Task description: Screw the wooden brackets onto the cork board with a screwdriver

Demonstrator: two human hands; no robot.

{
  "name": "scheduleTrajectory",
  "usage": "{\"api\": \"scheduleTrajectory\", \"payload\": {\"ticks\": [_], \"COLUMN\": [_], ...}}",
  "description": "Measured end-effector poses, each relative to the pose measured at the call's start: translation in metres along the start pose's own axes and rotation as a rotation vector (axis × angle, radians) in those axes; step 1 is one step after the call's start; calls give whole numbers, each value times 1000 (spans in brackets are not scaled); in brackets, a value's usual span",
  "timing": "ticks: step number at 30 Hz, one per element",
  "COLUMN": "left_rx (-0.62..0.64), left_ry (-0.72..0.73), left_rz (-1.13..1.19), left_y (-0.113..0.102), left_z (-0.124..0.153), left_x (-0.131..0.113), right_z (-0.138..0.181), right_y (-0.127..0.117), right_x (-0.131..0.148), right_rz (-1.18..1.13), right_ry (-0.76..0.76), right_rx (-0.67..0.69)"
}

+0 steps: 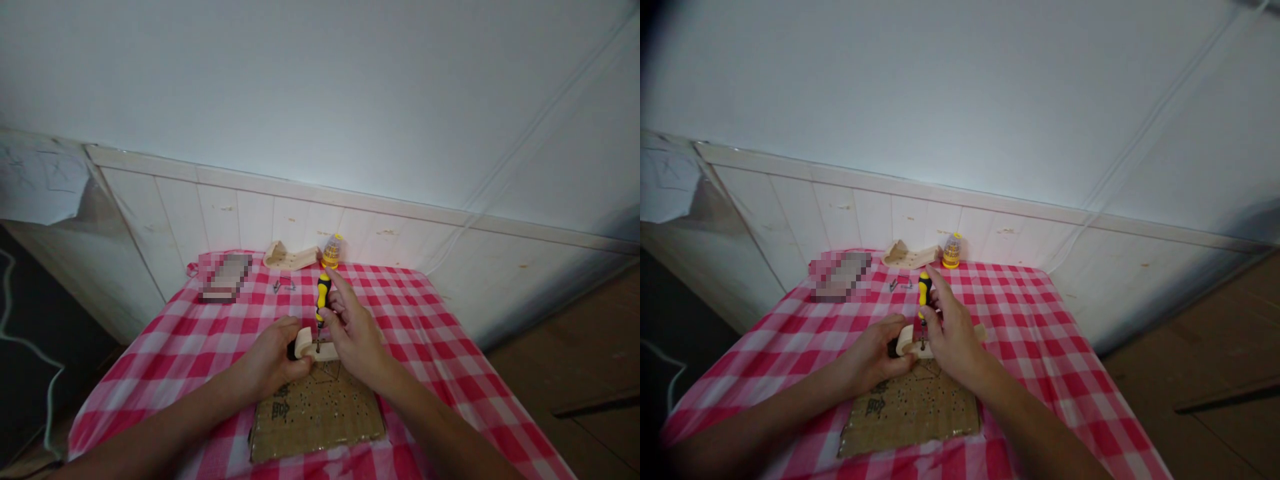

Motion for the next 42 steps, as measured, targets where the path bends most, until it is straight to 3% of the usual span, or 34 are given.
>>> {"api": "scheduleTrajectory", "payload": {"ticks": [9,25,30,37,42], "left_rx": [6,9,-5,-21,-7], "left_ry": [-25,-15,6,-5,-2], "left_rz": [16,23,7,4,-3], "left_y": [4,0,-1,0,0], "left_z": [-1,0,0,-1,-1], "left_x": [5,0,-2,-1,0], "right_z": [3,1,4,15,21], "right_y": [4,-3,-7,1,4], "right_x": [-4,4,7,-5,-12], "right_rz": [-48,-59,45,-46,-112], "right_ry": [47,-2,3,-20,-40], "right_rx": [27,48,87,-103,-101]}}
Point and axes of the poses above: each hand's wrist, its own z-axis away from the middle knuckle, its own y-axis out of the palm, x = y × z, the point moved 2 cm from there along -z, towards the middle knuckle, and after that the axes turned 5 degrees about -y, right-handed, at the moved point
